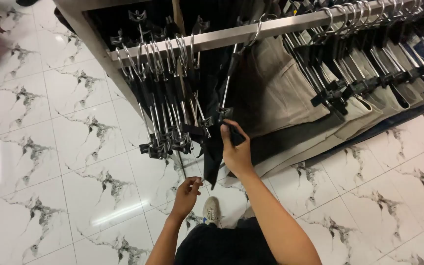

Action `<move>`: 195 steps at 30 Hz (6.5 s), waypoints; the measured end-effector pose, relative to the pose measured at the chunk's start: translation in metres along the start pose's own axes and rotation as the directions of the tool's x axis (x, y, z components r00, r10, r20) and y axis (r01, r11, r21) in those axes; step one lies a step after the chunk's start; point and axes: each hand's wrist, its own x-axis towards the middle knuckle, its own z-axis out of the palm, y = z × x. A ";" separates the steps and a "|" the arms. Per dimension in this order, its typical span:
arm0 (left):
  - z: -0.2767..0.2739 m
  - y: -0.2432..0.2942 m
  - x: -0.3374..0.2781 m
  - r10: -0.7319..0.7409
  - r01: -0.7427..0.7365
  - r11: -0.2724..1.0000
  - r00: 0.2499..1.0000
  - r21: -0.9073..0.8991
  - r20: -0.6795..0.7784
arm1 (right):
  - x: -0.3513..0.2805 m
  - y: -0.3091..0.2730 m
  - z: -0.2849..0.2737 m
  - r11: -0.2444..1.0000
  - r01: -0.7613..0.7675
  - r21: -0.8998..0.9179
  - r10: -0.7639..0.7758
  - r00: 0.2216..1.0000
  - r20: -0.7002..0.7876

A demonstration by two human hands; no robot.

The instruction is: Picking up a pair of pants and carefully clipping them onto a hanger on a clothing rack.

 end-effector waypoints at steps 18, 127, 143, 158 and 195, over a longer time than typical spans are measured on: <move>0.072 0.195 -0.034 0.763 -0.762 0.646 0.647 0.049 0.009 | 0.000 -0.044 -0.080 0.958 0.020 -0.285 -0.101 0.957 -0.272; -0.075 0.337 0.011 0.974 -0.159 -0.181 0.106 0.971 0.199 | 0.052 -0.048 -0.001 0.996 -0.012 0.089 -0.001 0.989 0.148; -0.074 0.341 0.010 0.982 -0.148 -0.184 0.008 0.972 0.187 | 0.109 -0.089 0.041 0.961 0.269 -0.057 -0.255 0.951 0.176; -0.083 0.335 0.001 0.968 -0.393 -0.223 0.019 0.892 0.251 | 0.062 -0.056 0.039 0.568 -0.635 0.524 0.473 0.773 0.423; -0.038 0.339 -0.045 0.198 -0.593 0.089 0.798 0.800 0.569 | 0.057 -0.035 0.001 0.653 -0.608 0.452 0.460 0.793 0.400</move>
